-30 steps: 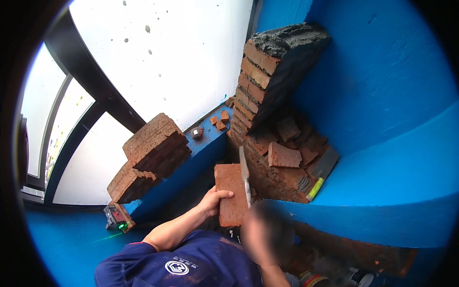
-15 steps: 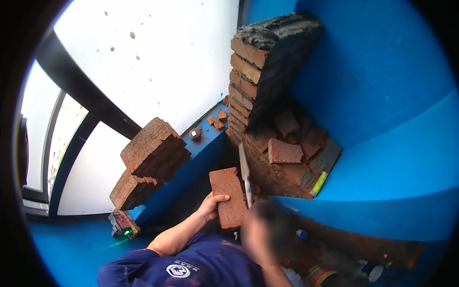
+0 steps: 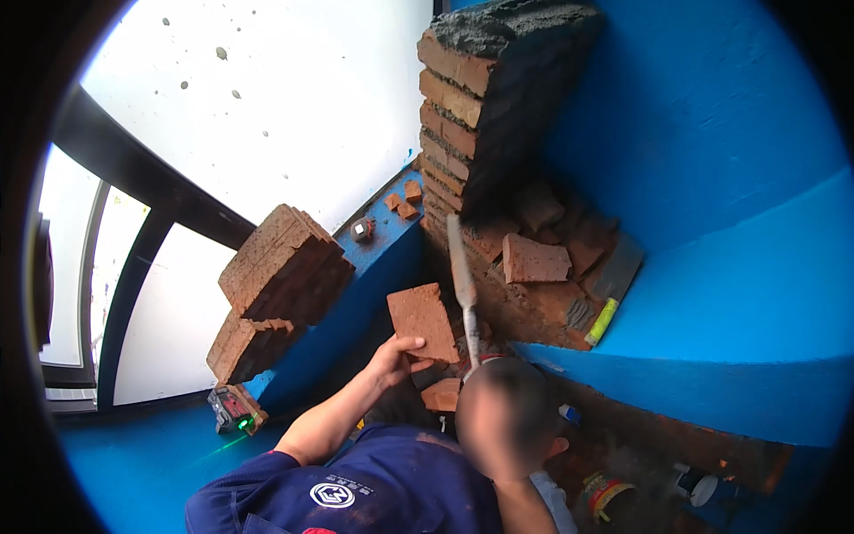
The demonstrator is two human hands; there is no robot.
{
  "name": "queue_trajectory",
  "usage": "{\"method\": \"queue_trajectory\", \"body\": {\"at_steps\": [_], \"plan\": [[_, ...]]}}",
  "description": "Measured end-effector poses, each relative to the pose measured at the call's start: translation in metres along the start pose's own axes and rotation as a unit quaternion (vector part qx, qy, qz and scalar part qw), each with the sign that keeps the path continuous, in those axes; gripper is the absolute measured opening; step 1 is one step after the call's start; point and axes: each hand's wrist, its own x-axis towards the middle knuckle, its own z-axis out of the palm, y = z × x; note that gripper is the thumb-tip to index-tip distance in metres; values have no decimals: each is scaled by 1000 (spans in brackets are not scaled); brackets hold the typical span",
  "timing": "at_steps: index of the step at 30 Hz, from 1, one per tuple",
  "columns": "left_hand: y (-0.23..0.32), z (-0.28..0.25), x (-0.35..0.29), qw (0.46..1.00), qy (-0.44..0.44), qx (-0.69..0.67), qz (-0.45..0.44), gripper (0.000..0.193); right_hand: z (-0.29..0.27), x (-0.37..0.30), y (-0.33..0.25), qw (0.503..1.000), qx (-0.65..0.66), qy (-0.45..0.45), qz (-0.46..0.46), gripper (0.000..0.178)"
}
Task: The person builds a brick column by spreading mortar onto the existing structure with a trowel and then placing individual bricks onto the mortar bed, occasionally using the trowel to level the mortar.
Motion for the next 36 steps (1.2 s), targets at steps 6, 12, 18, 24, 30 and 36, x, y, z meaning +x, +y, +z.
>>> {"method": "queue_trajectory", "body": {"at_steps": [6,12,18,24,30,36], "plan": [[48,-5,-16,996,-25,2,84,54,26,23,32,832,510,96,197,48],[79,-9,-23,984,42,80,153,62,41,3,54,783,547,60,290,42],[69,-21,-28,981,93,140,98,59,65,-70,23,760,520,18,390,45],[60,20,-15,951,53,279,119,49,108,-154,1,751,487,-8,445,48],[93,142,42,597,153,703,355,47,111,-184,0,731,486,-4,479,44],[123,210,138,485,166,740,436,41,96,-164,1,635,588,30,500,46]]}}
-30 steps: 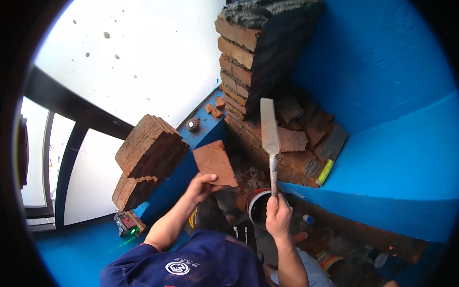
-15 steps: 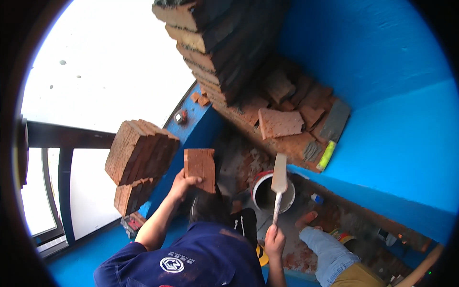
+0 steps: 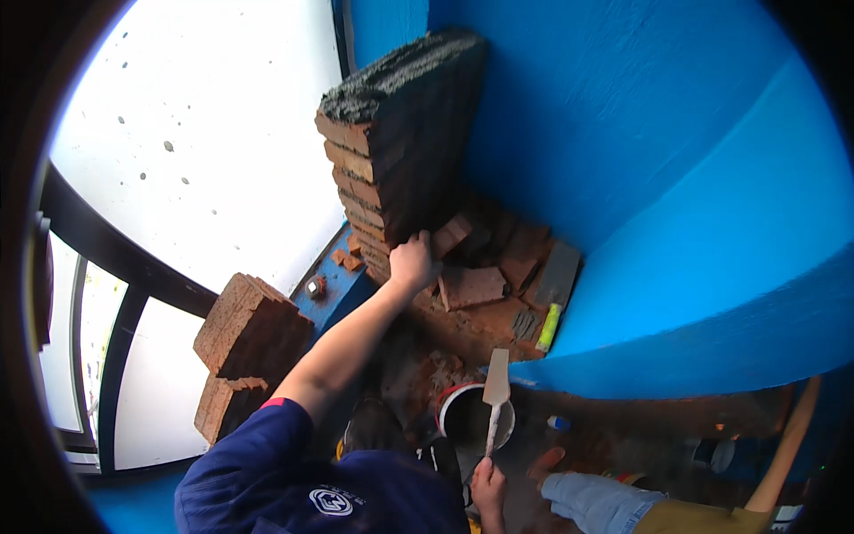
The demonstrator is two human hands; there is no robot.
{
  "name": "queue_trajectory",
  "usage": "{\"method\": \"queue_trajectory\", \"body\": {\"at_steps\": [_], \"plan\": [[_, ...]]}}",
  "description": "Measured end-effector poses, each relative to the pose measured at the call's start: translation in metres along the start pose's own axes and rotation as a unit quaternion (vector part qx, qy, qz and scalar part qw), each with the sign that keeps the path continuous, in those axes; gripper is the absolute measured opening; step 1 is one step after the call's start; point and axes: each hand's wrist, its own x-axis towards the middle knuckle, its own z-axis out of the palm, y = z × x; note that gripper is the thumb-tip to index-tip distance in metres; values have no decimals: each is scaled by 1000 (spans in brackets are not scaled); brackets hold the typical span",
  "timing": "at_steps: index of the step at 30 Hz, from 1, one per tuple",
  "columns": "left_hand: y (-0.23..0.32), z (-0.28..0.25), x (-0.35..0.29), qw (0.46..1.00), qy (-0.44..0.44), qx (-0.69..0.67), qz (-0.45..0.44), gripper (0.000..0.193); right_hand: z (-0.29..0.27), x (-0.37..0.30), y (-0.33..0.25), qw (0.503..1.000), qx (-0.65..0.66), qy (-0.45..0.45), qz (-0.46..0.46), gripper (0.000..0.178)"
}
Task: The person builds a brick column by spreading mortar onto the existing structure with a trowel and then placing individual bricks onto the mortar bed, occasionally using the trowel to level the mortar.
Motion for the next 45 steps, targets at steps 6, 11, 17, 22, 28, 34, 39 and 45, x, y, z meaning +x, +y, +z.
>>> {"method": "queue_trajectory", "body": {"at_steps": [6,11,17,22,28,34,39,45], "plan": [[1,40,-18,995,84,-5,49,57,8,0,7,998,43,0,51,48],[-27,52,-77,985,120,37,116,75,18,4,10,993,64,-51,85,46],[-40,-118,-152,979,76,-150,112,60,6,44,53,988,101,-83,78,49],[-147,-261,-189,992,103,13,-77,72,9,37,9,987,-60,-152,-8,27],[-234,-269,-202,955,-136,169,-201,121,30,49,17,988,8,-130,82,49],[-260,-254,-205,979,-25,125,-158,110,33,42,6,989,-30,-146,6,49],[-201,-268,-228,954,25,-207,-215,101,30,32,-2,986,-62,-150,-46,47],[-146,-277,-242,655,-106,-727,-177,85,29,31,-5,985,-51,-165,-27,47]]}}
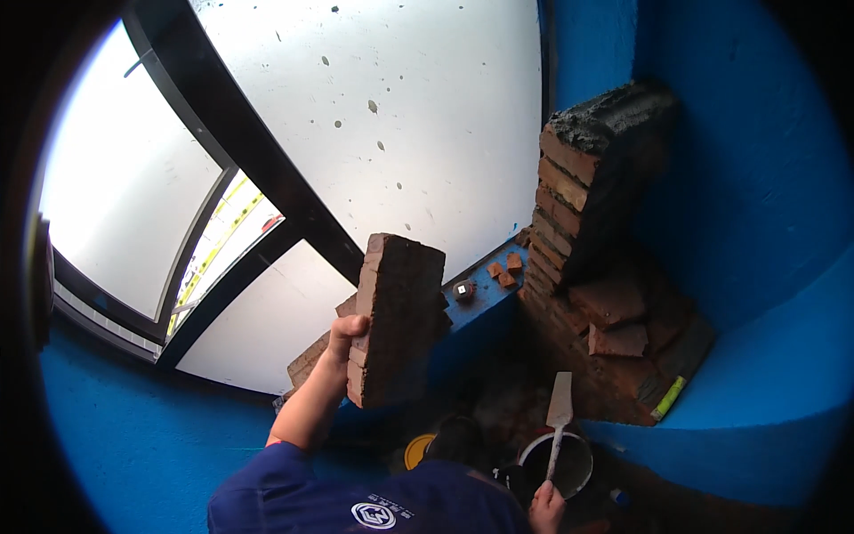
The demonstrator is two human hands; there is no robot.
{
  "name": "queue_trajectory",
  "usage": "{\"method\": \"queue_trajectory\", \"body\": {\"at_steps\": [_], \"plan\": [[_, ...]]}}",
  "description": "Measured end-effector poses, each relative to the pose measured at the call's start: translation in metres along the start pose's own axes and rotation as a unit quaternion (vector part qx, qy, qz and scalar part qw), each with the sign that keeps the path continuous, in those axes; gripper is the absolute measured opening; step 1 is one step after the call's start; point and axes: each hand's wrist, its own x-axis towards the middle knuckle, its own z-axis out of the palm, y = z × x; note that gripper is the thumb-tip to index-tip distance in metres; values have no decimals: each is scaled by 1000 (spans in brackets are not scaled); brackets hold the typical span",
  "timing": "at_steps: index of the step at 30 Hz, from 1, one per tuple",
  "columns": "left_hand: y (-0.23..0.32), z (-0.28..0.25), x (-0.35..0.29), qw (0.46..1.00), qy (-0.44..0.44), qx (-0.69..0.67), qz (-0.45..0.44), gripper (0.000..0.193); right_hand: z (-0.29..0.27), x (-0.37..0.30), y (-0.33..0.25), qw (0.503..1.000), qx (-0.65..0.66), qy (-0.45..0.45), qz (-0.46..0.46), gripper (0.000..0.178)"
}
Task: The person builds a brick column by spreading mortar onto the existing structure with a trowel and then placing individual bricks onto the mortar bed, occasionally using the trowel to level the mortar.
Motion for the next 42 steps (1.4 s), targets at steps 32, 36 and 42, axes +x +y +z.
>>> {"method": "queue_trajectory", "body": {"at_steps": [32,36,42], "plan": [[-210,71,38,991,64,-47,-109,54,31,-10,-87,926,-268,83,-252,40],[-220,63,38,988,75,-71,-116,53,21,-36,-144,966,-91,59,-233,41],[-216,76,44,991,96,-39,-83,49,36,-7,-115,910,-199,152,-330,39]]}}
